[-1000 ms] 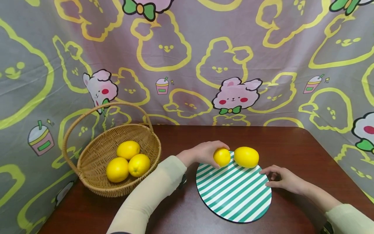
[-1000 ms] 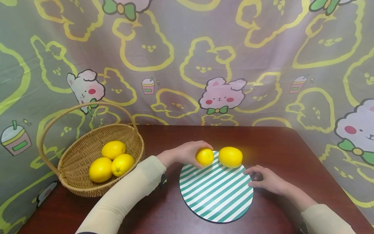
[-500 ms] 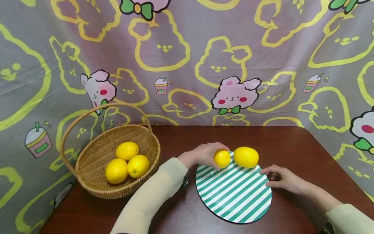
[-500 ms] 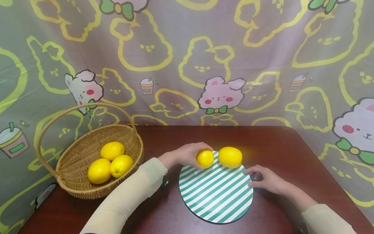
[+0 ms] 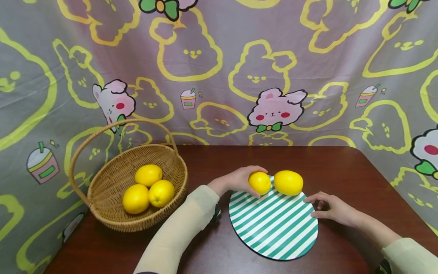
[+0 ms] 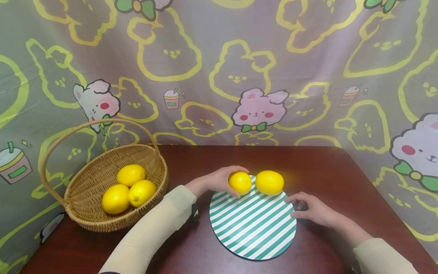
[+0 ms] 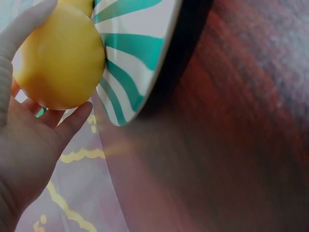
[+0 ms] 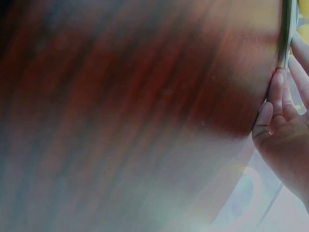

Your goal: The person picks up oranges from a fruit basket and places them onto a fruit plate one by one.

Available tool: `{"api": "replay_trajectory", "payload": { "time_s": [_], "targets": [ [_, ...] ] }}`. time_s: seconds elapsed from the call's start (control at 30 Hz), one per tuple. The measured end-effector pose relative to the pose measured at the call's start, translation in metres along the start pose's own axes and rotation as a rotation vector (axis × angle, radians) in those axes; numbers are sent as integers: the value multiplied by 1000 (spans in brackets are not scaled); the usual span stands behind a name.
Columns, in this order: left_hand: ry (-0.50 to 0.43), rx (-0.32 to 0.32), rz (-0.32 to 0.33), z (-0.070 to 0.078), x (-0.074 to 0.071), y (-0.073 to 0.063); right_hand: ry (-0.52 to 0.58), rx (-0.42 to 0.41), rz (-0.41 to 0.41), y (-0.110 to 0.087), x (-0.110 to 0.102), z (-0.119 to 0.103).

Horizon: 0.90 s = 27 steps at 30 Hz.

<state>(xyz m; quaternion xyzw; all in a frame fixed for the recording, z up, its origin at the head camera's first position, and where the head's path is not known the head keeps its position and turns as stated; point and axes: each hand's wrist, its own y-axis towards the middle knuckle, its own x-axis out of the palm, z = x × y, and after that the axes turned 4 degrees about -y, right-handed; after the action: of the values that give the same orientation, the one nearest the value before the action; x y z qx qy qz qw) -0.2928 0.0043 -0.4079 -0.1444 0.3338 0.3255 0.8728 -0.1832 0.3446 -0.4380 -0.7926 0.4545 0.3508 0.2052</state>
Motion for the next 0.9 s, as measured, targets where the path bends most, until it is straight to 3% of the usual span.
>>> {"api": "replay_trajectory", "payload": {
  "time_s": [0.53,0.9],
  "targets": [
    [-37,44,-6,2,2,1,-7,8,7,1,-3,-1],
    [-42,17,-3,0,4,0,7,-3,3,0,-1,-1]
  ]
}}
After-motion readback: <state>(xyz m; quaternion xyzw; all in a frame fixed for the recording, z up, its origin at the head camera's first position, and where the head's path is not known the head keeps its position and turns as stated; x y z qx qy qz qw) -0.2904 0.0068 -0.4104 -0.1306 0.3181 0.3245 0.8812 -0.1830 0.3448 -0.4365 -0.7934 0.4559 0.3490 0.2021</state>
